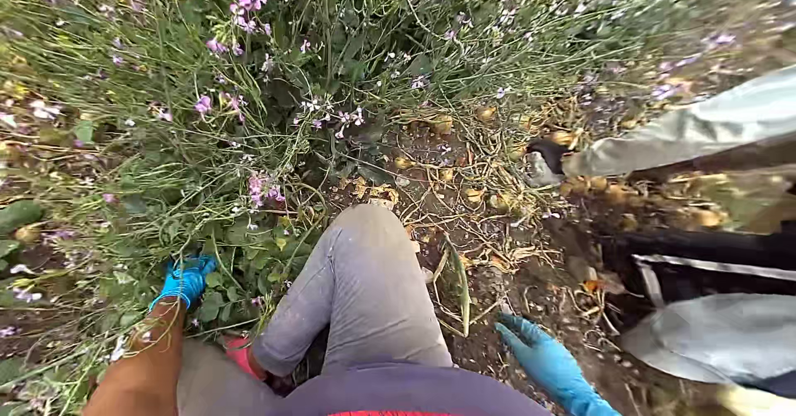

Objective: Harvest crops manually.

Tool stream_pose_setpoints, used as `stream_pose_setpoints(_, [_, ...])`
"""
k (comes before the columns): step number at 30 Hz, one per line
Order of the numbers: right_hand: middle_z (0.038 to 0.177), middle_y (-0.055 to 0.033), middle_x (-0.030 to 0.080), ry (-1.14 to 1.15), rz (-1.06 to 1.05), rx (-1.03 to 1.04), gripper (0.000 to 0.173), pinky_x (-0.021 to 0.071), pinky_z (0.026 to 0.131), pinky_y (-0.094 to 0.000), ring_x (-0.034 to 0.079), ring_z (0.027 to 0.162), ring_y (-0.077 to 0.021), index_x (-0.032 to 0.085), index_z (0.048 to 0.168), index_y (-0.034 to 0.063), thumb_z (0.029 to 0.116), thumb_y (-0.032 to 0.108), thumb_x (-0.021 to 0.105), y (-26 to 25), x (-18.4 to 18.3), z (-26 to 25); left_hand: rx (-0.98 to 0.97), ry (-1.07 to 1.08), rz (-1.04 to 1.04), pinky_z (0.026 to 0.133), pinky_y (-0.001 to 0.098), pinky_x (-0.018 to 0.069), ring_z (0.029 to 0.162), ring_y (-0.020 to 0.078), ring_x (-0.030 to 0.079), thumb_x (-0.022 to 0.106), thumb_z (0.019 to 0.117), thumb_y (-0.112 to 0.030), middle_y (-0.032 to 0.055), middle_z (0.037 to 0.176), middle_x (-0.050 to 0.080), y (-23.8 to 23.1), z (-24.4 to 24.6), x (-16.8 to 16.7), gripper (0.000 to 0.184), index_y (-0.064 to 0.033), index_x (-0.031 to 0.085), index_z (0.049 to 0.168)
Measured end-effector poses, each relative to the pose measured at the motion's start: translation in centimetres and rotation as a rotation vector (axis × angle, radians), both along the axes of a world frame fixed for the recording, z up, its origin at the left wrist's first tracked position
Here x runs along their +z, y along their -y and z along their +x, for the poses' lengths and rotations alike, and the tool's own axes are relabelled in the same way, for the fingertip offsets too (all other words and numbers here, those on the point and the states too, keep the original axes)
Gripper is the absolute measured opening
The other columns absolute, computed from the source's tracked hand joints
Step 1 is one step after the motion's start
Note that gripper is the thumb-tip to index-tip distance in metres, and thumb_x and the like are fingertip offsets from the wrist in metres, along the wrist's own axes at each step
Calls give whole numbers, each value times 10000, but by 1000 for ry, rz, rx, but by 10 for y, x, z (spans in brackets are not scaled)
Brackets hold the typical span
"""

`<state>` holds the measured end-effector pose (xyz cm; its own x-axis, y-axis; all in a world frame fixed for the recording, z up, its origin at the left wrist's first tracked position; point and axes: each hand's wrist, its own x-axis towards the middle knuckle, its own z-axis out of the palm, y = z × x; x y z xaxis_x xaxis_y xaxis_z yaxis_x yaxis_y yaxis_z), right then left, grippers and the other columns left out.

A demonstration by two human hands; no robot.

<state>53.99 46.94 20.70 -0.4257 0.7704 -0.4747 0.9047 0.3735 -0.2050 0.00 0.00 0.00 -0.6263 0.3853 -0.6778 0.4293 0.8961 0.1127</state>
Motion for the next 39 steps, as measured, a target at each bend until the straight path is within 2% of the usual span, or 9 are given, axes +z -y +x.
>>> stream_pose_setpoints(7, [1023,-116,751,52,-250,146,407,540,908,-603,717,982,-294,739,1153,166,1024,494,536,8,-3,-71,-26,-2,101,1255,634,90,1464,351,421,408,1066,-552,91,1504,565,-7,-11,58,549,-213,589,1457])
stream_pose_setpoints(12, [1191,-58,747,-274,-185,156,451,545,1022,-503,705,1121,-194,688,1315,145,1019,455,548,28,-4,-80,87,60,-47,980,688,466,1135,438,651,546,1015,-553,231,1145,708,-31,39,217,518,-90,735,1151])
stream_pose_setpoints(16, [1341,-48,675,-711,-222,64,517,553,1051,-405,651,1223,-145,599,1413,110,1010,434,578,50,9,-105,-235,171,94,896,620,538,1043,255,709,387,1045,-589,11,1098,756,-113,123,297,475,-325,742,1217])
stream_pose_setpoints(20, [1555,-32,509,-832,-203,236,649,466,1162,-466,489,1430,-180,505,1522,184,965,491,634,80,7,-138,-279,-88,298,810,629,533,968,342,698,502,1047,-369,114,988,728,-203,122,239,316,-153,728,1000])
stream_pose_setpoints(24, [1635,-121,386,-777,66,329,794,435,1145,-591,396,1494,-319,480,1549,277,879,667,651,108,-25,-151,-138,-400,335,1052,664,441,1339,431,530,657,949,-392,202,1462,558,-219,39,116,531,-131,604,1409])
stream_pose_setpoints(28, [1632,-108,388,-763,43,299,800,457,1124,-581,409,1483,-309,462,1555,320,867,672,670,106,-28,-153,-95,-183,90,994,745,434,1293,518,545,523,995,-611,214,1569,455,-180,28,71,772,-273,274,1643])
stream_pose_setpoints(32, [1646,-82,375,-805,25,291,780,438,1147,-576,388,1500,-287,480,1542,318,866,648,688,103,-33,-155,-165,41,-158,995,676,471,1235,448,604,590,990,-451,219,1348,638,-151,64,75,485,-161,632,1376])
stream_pose_setpoints(35, [1657,-57,366,-817,-10,282,782,413,1167,-572,366,1514,-276,483,1540,317,863,643,702,100,-33,-157,-33,183,-251,1183,569,339,1420,403,453,694,958,-367,252,1467,535,-131,88,82,596,12,576,1402])
stream_pose_setpoints(39, [1663,-42,354,-826,-19,284,784,417,1166,-559,373,1508,-264,485,1538,315,859,635,709,98,-35,-158,-190,184,-303,1117,655,387,1345,426,522,617,958,-498,218,1346,639,-146,82,78,517,-59,726,1207])
